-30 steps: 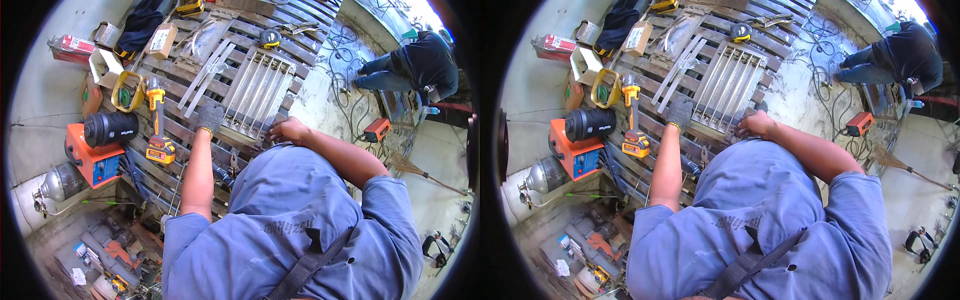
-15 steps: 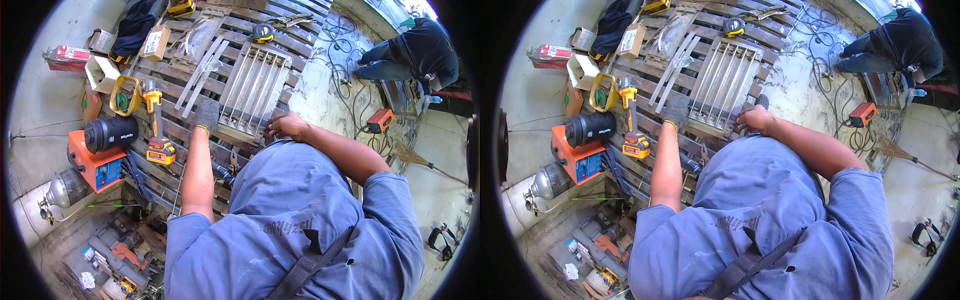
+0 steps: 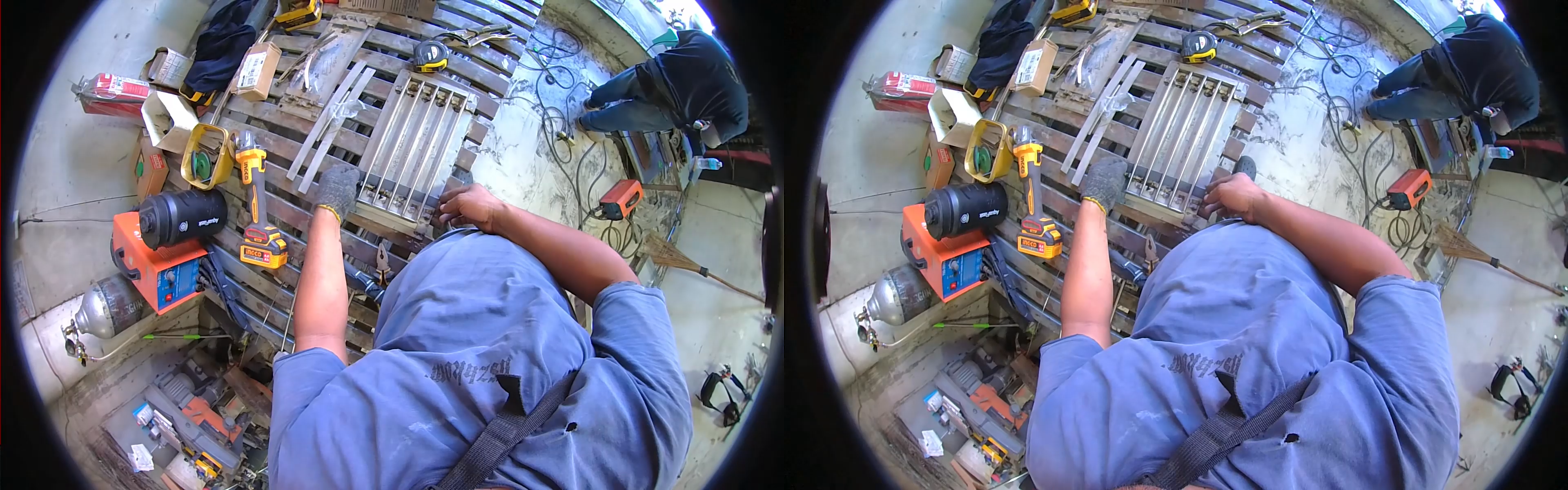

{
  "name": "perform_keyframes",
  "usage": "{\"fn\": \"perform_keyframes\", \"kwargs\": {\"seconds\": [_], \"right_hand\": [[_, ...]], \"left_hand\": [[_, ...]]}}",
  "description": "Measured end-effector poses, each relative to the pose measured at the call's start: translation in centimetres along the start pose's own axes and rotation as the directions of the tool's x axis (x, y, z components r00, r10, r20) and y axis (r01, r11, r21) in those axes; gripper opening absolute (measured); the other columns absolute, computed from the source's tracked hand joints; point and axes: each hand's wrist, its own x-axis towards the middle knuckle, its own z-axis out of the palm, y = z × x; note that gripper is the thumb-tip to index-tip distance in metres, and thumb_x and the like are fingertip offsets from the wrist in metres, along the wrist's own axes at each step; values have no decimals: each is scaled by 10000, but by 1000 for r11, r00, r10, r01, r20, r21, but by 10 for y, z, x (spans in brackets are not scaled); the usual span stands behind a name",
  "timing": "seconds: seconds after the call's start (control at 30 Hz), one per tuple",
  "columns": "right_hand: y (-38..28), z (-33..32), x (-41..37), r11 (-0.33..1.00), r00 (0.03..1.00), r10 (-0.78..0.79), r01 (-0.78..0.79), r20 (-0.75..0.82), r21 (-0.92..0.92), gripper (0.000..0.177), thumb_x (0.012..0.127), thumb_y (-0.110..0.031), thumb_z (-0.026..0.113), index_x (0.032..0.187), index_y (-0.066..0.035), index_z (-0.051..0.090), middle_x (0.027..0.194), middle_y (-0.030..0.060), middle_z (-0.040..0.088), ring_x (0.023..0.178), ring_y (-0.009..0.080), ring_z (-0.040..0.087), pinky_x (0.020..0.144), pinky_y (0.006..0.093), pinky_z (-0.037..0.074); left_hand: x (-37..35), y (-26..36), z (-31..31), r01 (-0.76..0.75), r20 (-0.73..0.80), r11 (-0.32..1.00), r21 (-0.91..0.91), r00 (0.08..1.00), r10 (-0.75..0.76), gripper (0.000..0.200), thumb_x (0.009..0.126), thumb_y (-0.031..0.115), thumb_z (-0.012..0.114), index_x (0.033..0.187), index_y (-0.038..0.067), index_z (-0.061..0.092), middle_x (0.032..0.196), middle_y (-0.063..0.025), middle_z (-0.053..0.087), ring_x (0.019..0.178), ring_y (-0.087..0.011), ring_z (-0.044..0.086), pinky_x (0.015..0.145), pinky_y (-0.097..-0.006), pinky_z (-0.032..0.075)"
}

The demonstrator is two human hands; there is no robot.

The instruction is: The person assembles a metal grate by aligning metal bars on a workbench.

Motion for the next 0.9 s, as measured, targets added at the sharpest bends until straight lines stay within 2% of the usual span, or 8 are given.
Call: {"fn": "perform_keyframes", "kwargs": {"seconds": [0.1,0.2,0.4,0.5,0.6,0.7,0.9], "right_hand": [[0,0,0,1000,1000,-6,6,-9,-17,426,890,42,756,1300,128,679,1146,194,767,851,248,805,574,301,596],[-1,2,-2,1000,1000,-7,6,-20,-23,430,891,43,753,1305,131,675,1152,194,766,856,246,804,580,304,601],[0,2,-3,1000,1000,-5,5,-1,-11,431,897,38,747,1311,130,673,1160,193,765,869,246,804,578,299,598],[1,1,-1,998,1000,-19,19,-7,-53,443,897,25,747,1320,132,667,1144,194,768,876,240,803,577,291,589],[1,0,-1,999,1000,-16,16,-3,-33,453,896,14,748,1324,134,665,1126,197,771,865,229,800,574,292,580],[4,-1,5,998,1000,-19,19,0,-67,452,897,5,752,1323,133,668,1116,200,770,846,222,796,565,296,570],[4,2,6,1000,1000,-6,6,-22,-21,387,903,7,756,1269,117,695,1082,190,769,786,221,783,548,302,560]], "left_hand": [[-1,0,-1,-30,-18,999,16,999,30,200,934,147,577,1000,88,756,1062,-177,757,1034,-376,728,900,-489,582],[-3,-1,4,61,-38,993,-105,997,-66,207,945,160,571,1010,88,754,1093,-175,756,1053,-370,723,917,-482,578],[0,12,-9,138,62,989,-42,989,-136,221,957,162,561,1021,67,751,1117,-171,755,1051,-384,712,935,-479,570],[0,5,1,139,8,975,-175,990,-140,305,967,248,579,987,6,762,1082,-231,755,1049,-422,695,925,-485,544],[-3,32,-16,288,-32,878,-382,946,-324,300,965,234,577,971,-1,763,1054,-224,761,1025,-411,707,914,-478,549],[-3,33,-17,309,-15,845,-436,937,-350,288,957,218,587,988,-3,771,1064,-227,763,1021,-404,714,914,-471,553],[-2,33,-17,354,4,815,-458,918,-396,292,946,221,611,1020,-4,782,1079,-225,772,1024,-389,725,930,-455,555]]}}
